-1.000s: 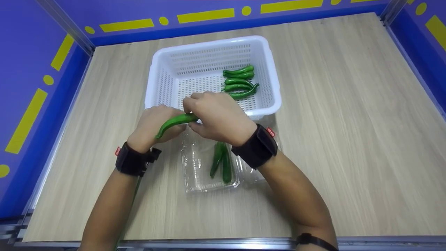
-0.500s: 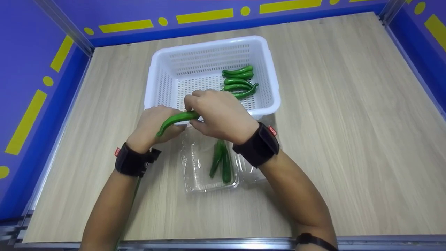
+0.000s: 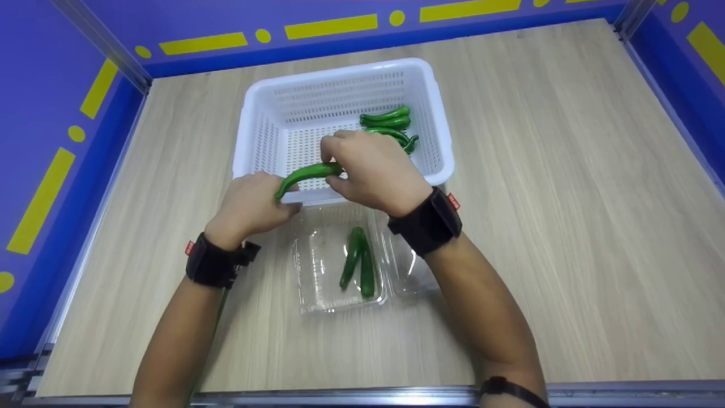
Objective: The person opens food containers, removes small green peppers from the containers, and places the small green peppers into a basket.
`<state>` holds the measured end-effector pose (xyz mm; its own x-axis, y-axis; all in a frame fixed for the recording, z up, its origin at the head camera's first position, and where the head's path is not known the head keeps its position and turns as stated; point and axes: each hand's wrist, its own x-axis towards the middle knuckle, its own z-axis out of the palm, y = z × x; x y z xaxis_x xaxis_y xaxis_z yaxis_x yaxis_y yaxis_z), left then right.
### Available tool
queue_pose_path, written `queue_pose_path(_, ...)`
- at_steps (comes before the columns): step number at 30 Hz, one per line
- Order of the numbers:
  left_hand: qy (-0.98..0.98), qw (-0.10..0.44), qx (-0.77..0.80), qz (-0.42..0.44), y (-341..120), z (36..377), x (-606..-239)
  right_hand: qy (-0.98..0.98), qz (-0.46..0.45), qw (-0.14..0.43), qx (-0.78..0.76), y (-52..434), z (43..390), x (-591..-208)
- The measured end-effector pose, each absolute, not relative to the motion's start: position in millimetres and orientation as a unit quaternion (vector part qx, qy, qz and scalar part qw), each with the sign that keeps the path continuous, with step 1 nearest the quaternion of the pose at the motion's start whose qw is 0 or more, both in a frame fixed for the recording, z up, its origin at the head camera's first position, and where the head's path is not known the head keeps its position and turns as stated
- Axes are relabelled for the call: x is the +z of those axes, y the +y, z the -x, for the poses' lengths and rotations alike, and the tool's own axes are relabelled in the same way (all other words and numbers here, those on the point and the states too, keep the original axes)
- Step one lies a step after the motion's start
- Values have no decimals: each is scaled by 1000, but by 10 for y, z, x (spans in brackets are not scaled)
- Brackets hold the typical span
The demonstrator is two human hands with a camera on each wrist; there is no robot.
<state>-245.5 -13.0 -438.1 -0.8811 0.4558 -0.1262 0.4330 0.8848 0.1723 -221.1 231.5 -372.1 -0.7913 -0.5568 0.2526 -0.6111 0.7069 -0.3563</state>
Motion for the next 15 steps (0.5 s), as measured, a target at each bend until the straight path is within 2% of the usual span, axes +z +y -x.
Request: queue_pose_path(15, 965, 71, 65, -244, -130, 2455, -4396, -940, -261, 56, 213, 2439, 2374, -3877)
